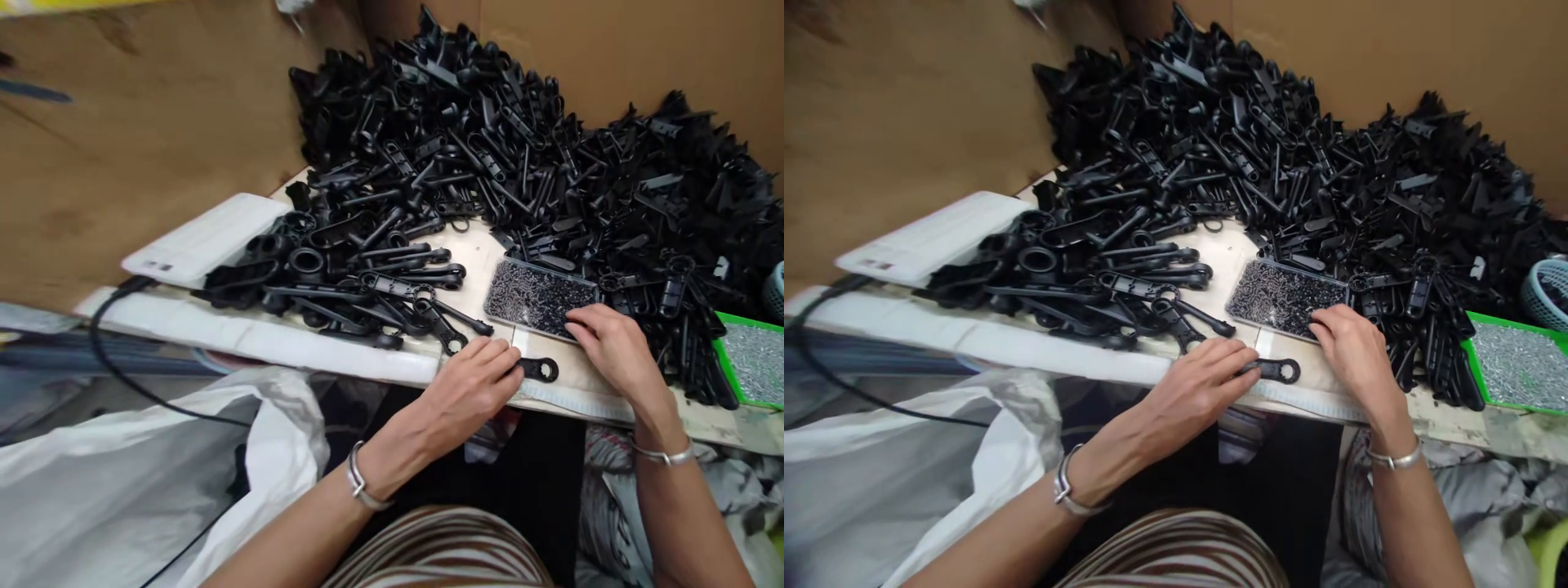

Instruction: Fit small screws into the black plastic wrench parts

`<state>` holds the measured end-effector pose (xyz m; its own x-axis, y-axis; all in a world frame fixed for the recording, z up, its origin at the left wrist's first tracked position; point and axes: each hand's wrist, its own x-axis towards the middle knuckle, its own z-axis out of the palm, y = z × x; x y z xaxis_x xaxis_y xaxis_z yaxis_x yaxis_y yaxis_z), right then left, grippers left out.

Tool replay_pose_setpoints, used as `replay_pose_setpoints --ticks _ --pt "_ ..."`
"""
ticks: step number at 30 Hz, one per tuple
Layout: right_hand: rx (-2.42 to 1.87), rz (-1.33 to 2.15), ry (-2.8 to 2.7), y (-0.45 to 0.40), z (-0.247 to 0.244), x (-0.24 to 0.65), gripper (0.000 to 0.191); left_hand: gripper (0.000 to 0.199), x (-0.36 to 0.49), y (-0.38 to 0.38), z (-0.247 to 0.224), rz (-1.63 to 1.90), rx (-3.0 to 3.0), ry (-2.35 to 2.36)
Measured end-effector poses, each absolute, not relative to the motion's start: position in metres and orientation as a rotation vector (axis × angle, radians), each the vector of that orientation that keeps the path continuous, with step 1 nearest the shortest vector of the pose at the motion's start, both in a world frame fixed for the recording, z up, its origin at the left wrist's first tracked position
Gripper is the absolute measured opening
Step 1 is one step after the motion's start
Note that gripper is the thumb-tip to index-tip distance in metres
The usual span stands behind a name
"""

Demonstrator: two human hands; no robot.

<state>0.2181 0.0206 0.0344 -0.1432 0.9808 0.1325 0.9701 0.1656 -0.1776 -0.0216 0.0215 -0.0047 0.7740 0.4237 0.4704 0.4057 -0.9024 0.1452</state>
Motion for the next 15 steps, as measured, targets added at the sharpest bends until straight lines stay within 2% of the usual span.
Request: replay_pose_setpoints --ticks 8,12,15 --pt "-2.264 -0.002 -2.37 0.047 0.039 0.196 0.02 0.032 -0.022 0.022 -0.005 0.845 2.898 0.682" --pt "-2.221 0.075 -2.329 0.048 0.04 0.2 0.022 0.031 -0.024 0.021 -0.006 0.831 2.847 0.699" --pt "-2.025 0.142 -2.233 0.045 0.038 0.207 0.021 0.023 -0.026 0.019 -0.006 0.854 2.815 0.697"
